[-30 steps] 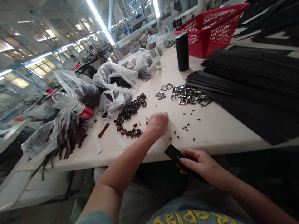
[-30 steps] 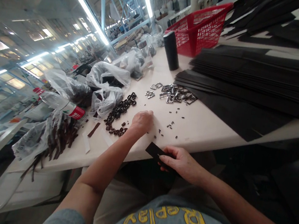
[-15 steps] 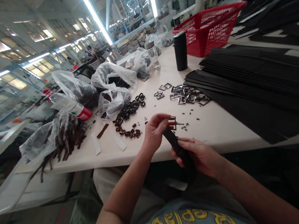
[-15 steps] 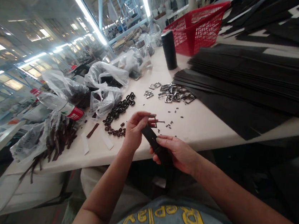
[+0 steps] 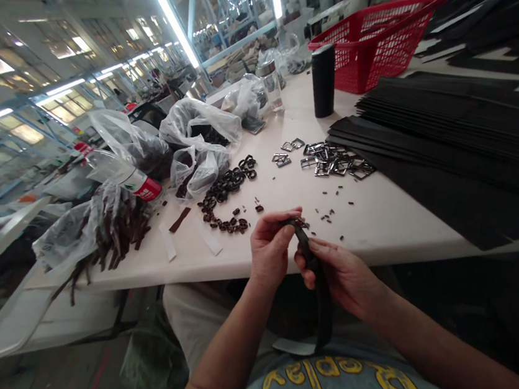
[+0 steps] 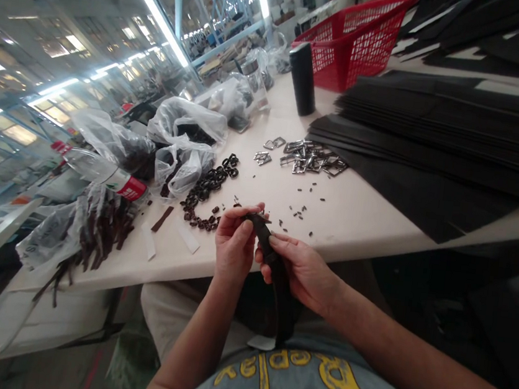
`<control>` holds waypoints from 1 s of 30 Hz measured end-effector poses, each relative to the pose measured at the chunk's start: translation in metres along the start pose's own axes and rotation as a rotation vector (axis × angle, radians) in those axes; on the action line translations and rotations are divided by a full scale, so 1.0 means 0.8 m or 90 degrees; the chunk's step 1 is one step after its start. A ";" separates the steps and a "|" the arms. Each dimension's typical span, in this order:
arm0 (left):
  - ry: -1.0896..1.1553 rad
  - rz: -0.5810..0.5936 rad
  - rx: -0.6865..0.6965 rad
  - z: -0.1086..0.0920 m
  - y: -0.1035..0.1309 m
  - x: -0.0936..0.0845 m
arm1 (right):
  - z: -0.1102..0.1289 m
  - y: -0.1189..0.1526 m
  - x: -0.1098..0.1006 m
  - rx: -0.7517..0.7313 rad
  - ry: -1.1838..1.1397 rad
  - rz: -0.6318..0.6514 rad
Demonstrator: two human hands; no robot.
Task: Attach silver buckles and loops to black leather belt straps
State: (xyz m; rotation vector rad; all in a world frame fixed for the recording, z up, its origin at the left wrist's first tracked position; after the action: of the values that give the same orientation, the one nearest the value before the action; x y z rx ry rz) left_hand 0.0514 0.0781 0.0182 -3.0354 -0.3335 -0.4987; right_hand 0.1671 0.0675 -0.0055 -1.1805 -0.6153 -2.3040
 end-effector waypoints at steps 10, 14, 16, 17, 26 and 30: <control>0.094 -0.034 -0.037 -0.005 0.009 0.005 | -0.008 0.002 0.005 -0.021 0.031 0.002; 0.085 -0.052 -0.039 -0.003 0.014 0.009 | -0.012 0.003 0.002 -0.026 0.024 -0.007; 0.072 -0.062 -0.019 -0.004 0.015 0.012 | -0.013 0.004 0.002 -0.030 0.021 -0.015; 0.072 -0.063 -0.007 -0.005 0.016 0.013 | -0.014 0.005 0.002 -0.032 0.018 -0.021; 0.037 -0.063 0.030 -0.012 0.015 0.023 | -0.012 0.011 0.013 -0.050 -0.016 -0.052; 0.035 -0.062 0.046 -0.010 0.019 0.025 | -0.010 0.014 0.016 -0.033 -0.020 -0.050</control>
State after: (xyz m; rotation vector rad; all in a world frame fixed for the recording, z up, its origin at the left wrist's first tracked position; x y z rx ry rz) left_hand 0.0707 0.0670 0.0320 -2.9407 -0.4879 -0.5618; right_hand 0.1619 0.0516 0.0024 -1.2390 -0.6265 -2.3837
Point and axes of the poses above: each hand's wrist, its own y-axis away from the middle knuckle, its own x-axis out of the palm, z = x × y, the point moved 4 cm from there along -y, towards the middle knuckle, and after that the axes turned 8 degrees about -x, right-handed, at the moved point
